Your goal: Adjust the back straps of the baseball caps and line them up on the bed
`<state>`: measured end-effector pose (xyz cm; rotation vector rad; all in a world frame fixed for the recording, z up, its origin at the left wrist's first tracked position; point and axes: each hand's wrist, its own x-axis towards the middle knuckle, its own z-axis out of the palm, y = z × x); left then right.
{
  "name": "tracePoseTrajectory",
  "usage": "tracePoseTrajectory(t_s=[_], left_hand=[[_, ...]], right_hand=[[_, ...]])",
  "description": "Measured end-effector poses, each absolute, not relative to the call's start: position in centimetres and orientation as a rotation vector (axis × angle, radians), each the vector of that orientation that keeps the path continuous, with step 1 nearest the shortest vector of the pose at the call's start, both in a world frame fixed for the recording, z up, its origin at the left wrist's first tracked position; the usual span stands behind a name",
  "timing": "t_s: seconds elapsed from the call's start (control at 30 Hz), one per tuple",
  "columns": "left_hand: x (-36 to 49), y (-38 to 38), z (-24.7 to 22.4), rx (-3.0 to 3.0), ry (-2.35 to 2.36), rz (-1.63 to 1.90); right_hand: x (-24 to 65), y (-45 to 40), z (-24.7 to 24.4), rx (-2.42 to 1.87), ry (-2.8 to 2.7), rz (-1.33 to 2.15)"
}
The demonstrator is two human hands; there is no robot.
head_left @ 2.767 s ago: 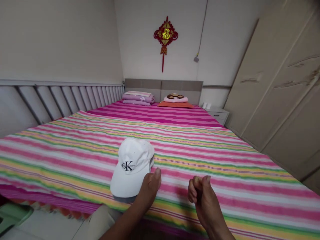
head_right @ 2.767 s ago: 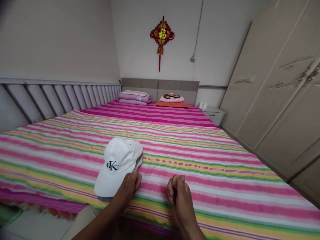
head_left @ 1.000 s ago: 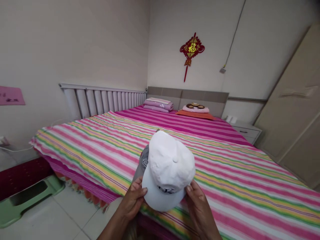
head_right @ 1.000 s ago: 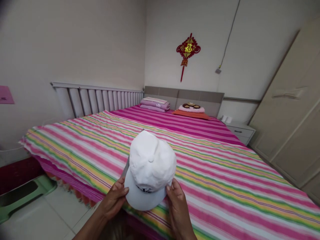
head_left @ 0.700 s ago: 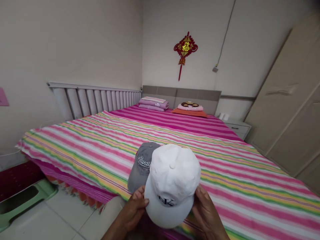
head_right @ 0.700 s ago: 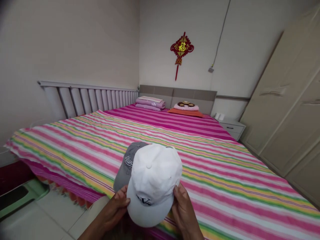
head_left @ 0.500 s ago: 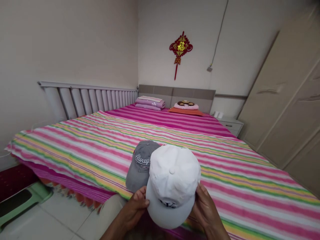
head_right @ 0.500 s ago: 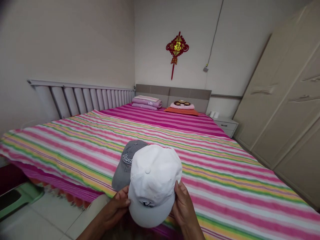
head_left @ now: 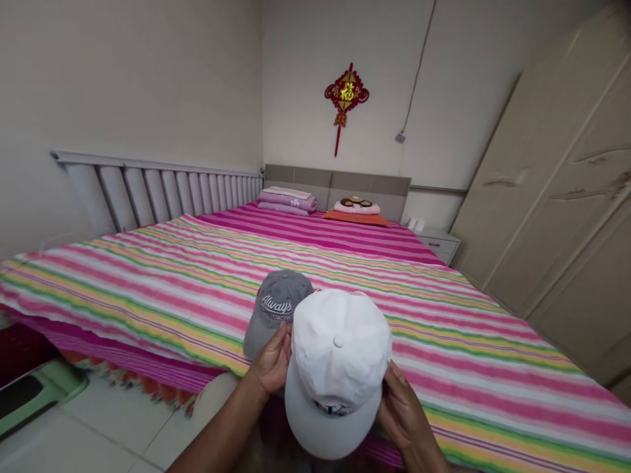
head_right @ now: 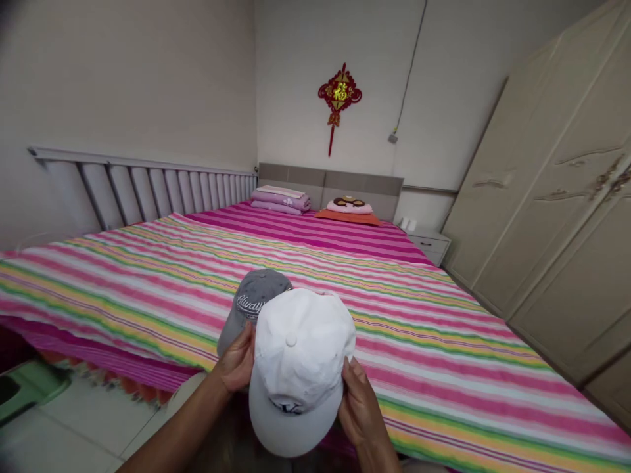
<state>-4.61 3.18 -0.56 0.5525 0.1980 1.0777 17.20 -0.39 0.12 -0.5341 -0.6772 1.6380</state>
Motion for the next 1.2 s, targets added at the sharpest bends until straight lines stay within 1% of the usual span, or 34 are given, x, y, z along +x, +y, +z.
tracePoseTrajectory(t_s=[0.07, 0.17, 0.33, 0.53, 0.67, 0.83, 1.2], left_hand=[[-4.2, 2.9, -1.3, 0.492, 0.213, 1.039], [-4.0, 2.2, -2.1, 0.444, 0.273, 1.074], [-3.7, 1.2, -1.9, 0.423, 0.295, 1.077], [-4.3, 0.8, -2.1, 0.451, 0.165, 1.0], [-5.2, 0.8, -2.7, 0.507, 0.044, 0.963], [-6.2, 1.3, -3.4, 0.573, 0.007, 0.895], [-6.4, 2.5, -3.0, 0.47, 0.223, 0.845]], right_hand=[[17.7, -0.6, -0.2, -0.52, -0.687, 1.672], [18.4, -0.6, -0.4, -0.48, -0.723, 1.732], [18.9, -0.3, 0.5, -0.439, -0.769, 1.835], [18.5, 0.5, 2.5, -0.478, -0.696, 1.777], [18.1, 1.0, 2.8, -0.493, -0.693, 1.786], [17.5, 1.7, 1.9, -0.556, -0.826, 1.866], [17.9, 2.2, -1.2, -0.601, -0.834, 1.951]])
